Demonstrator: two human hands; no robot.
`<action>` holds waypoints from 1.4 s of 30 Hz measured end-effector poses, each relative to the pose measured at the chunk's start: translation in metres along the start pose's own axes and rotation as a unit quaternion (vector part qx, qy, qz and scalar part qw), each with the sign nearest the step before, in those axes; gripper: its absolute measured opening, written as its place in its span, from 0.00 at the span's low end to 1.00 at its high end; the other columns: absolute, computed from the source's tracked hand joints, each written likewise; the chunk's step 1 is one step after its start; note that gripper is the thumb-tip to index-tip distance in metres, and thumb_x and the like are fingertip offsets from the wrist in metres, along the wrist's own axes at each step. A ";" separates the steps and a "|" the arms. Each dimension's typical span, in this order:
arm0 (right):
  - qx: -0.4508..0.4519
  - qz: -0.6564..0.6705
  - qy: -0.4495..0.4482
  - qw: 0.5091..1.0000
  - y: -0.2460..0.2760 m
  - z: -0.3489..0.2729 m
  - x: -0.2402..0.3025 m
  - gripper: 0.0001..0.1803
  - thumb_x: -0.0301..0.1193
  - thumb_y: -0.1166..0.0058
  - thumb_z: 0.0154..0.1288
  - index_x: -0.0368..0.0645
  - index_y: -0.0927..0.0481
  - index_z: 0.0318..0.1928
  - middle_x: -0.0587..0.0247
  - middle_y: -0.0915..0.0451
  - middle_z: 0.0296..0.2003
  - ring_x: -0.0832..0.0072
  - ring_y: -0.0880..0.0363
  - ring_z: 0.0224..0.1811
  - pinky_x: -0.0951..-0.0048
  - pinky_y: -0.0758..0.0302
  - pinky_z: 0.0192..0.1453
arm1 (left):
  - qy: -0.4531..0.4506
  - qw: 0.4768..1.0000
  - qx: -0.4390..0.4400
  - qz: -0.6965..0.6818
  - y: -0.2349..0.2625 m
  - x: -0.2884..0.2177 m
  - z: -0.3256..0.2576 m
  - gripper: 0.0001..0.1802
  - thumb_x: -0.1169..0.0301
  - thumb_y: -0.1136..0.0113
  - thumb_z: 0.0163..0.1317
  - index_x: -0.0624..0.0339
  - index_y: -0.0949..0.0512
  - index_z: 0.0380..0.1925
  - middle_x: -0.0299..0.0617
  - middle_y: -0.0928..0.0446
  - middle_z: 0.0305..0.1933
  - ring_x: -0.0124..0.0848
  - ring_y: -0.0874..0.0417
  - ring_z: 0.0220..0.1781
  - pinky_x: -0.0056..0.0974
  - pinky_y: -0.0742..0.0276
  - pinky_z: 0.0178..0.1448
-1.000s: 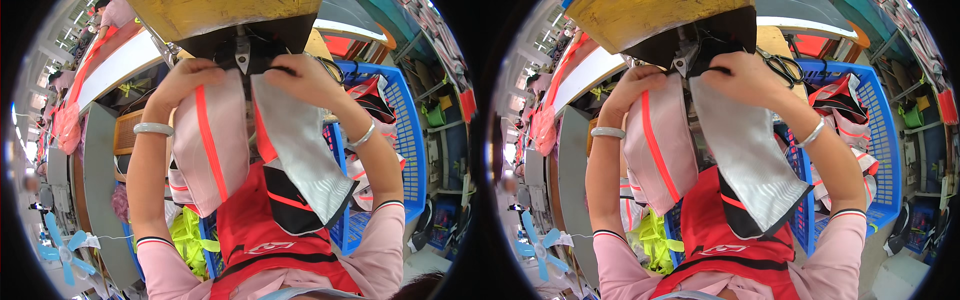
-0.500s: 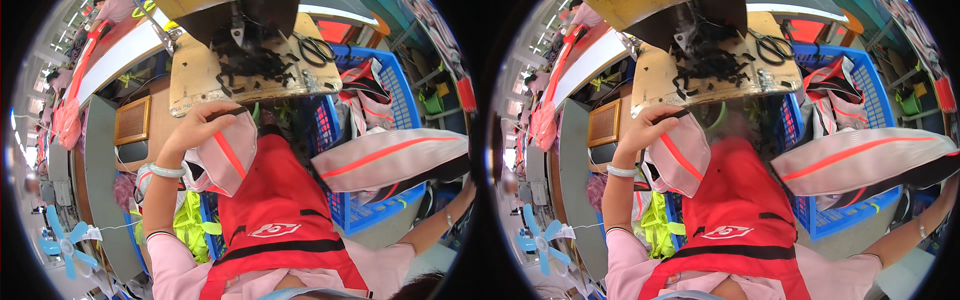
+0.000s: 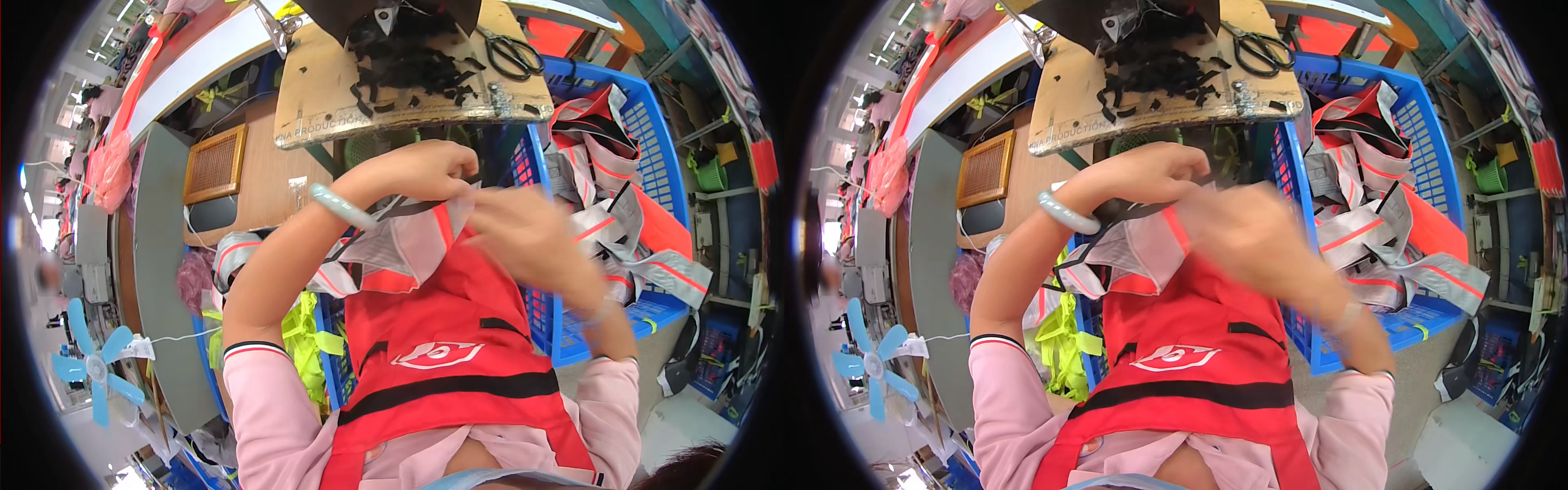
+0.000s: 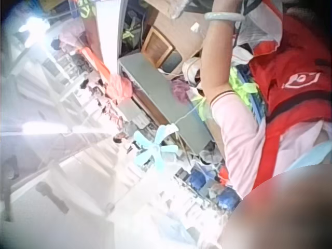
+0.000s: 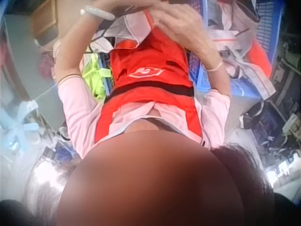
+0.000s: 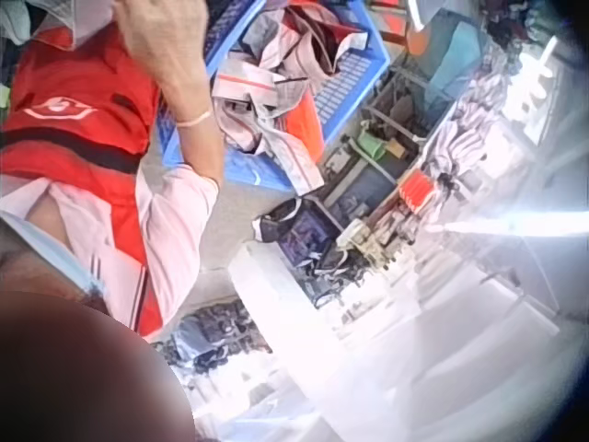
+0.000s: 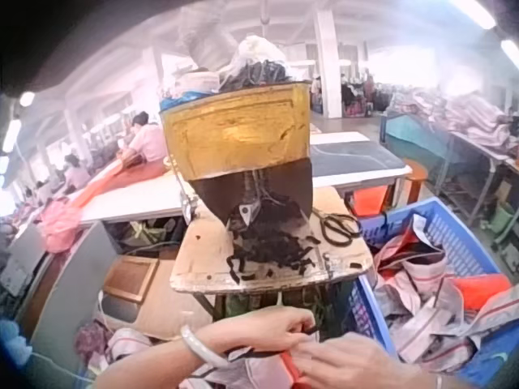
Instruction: Operating a sewing machine to attach fabric components of safety vests.
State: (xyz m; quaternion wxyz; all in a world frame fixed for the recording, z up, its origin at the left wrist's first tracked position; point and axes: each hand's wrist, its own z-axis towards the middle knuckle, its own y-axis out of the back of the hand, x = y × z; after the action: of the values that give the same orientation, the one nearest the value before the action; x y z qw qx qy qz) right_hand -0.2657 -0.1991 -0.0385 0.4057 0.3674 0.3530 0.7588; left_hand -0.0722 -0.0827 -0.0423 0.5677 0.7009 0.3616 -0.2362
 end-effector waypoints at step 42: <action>0.009 0.197 -0.201 0.960 -0.013 0.013 -0.038 0.15 0.40 0.45 0.55 0.44 0.16 0.38 0.54 0.18 0.30 0.55 0.19 0.36 0.57 0.24 0.39 | 0.009 0.969 -0.246 -0.039 -0.031 0.016 -0.083 0.11 0.79 0.42 0.64 0.63 0.21 0.47 0.26 0.27 0.33 0.14 0.35 0.29 0.22 0.41 0.32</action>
State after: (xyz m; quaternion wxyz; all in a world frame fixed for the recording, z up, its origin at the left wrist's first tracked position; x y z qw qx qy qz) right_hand -0.2351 -0.2238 -0.0538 0.3073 0.5784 0.1917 0.7309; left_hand -0.0926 0.0040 -0.0537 0.7098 0.5273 0.4404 -0.1558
